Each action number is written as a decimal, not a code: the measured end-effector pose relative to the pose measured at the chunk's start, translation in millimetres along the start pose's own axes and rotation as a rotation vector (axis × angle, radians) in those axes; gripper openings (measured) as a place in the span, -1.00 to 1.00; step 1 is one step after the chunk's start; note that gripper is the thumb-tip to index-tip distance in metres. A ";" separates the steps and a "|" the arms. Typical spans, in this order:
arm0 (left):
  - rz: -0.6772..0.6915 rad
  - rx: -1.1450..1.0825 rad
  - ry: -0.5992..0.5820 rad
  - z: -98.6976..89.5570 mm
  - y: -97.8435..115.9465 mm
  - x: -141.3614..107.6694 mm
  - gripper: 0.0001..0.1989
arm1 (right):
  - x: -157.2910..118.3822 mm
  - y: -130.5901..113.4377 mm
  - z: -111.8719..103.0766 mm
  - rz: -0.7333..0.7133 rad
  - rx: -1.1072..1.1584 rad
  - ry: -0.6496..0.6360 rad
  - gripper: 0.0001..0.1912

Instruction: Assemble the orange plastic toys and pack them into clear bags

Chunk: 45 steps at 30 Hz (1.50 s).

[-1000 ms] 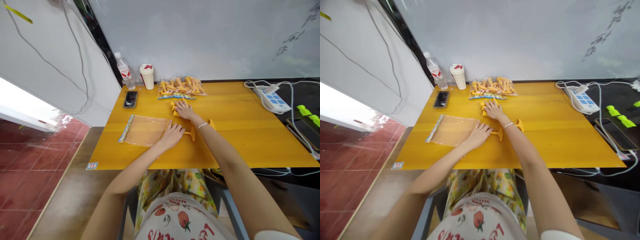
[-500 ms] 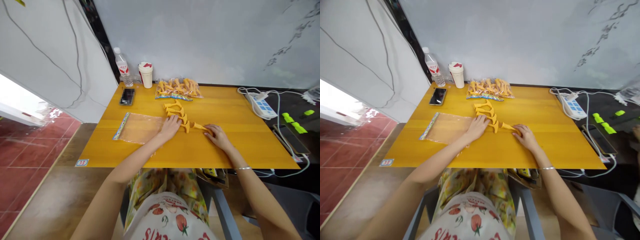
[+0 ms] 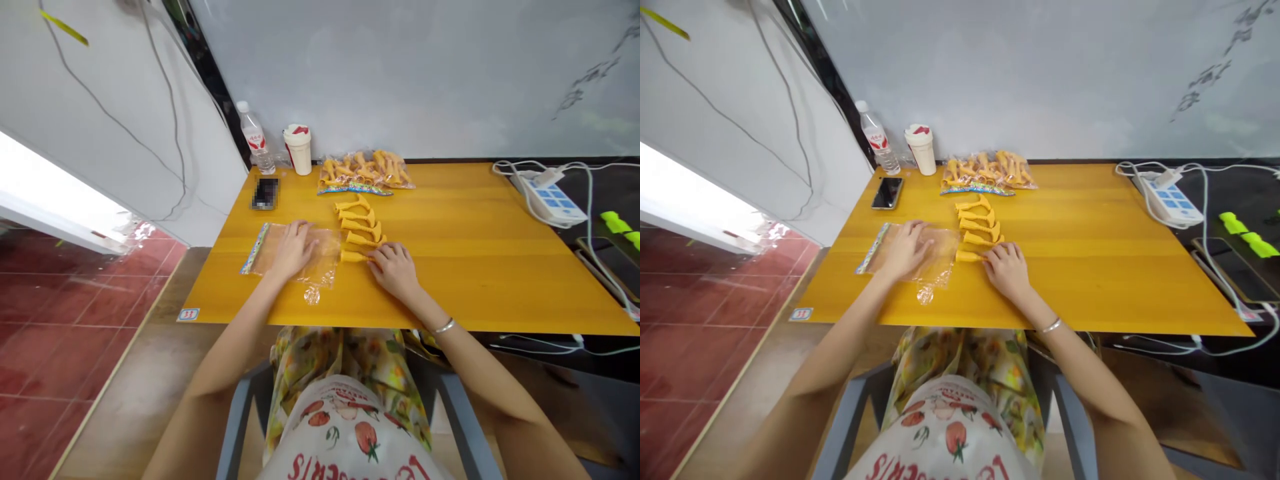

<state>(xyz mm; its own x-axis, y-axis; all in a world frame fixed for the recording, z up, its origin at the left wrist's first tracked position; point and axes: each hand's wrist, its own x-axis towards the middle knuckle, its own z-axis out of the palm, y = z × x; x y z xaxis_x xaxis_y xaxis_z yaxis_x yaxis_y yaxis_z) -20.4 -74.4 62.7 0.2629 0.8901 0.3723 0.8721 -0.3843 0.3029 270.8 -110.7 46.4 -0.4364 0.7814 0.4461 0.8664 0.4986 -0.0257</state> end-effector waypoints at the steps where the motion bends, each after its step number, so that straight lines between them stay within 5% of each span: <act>1: 0.014 -0.029 -0.018 -0.2 -5.4 -4.2 -0.51 | 4.8 1.3 4.3 0.009 -0.011 -0.005 -0.78; 13: -0.067 0.081 -0.209 10.6 -33.9 -14.7 -0.35 | 8.2 1.2 8.8 0.056 -0.031 0.034 -0.69; 18: -0.250 0.151 -0.109 23.6 -41.7 -22.3 -0.32 | -14.7 11.5 5.1 0.136 0.074 0.173 -0.63; 24: -0.308 0.084 0.029 15.0 -40.4 -15.9 -0.37 | -13.5 16.2 5.5 0.136 0.168 0.218 -0.63; 32: -0.241 0.010 0.248 5.9 -32.2 -14.1 -0.50 | 19.0 5.1 10.8 0.035 0.043 -0.011 -0.68; 36: -0.176 -0.075 0.280 5.5 -30.1 -14.4 -0.55 | 23.9 1.4 14.7 -0.016 0.013 -0.023 -0.73; 40: 0.023 -0.210 0.222 7.0 -12.6 -14.5 -0.51 | 35.1 -11.3 8.1 -0.052 0.038 0.045 -0.69; 43: 0.209 -0.264 0.073 10.0 5.6 -14.3 -0.39 | 46.4 -20.5 4.8 -0.122 0.073 0.063 -0.68; 45: 0.236 -0.297 -0.017 11.9 13.0 -14.4 -0.48 | 50.5 -22.2 5.6 -0.171 0.115 0.057 -0.68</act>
<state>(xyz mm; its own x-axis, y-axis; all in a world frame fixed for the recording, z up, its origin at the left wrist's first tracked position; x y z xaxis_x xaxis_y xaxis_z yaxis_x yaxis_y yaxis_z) -8.0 -89.3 50.8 0.4514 0.7714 0.4485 0.6296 -0.6315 0.4525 228.1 -80.2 64.5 -0.5575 0.6606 0.5028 0.7461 0.6643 -0.0455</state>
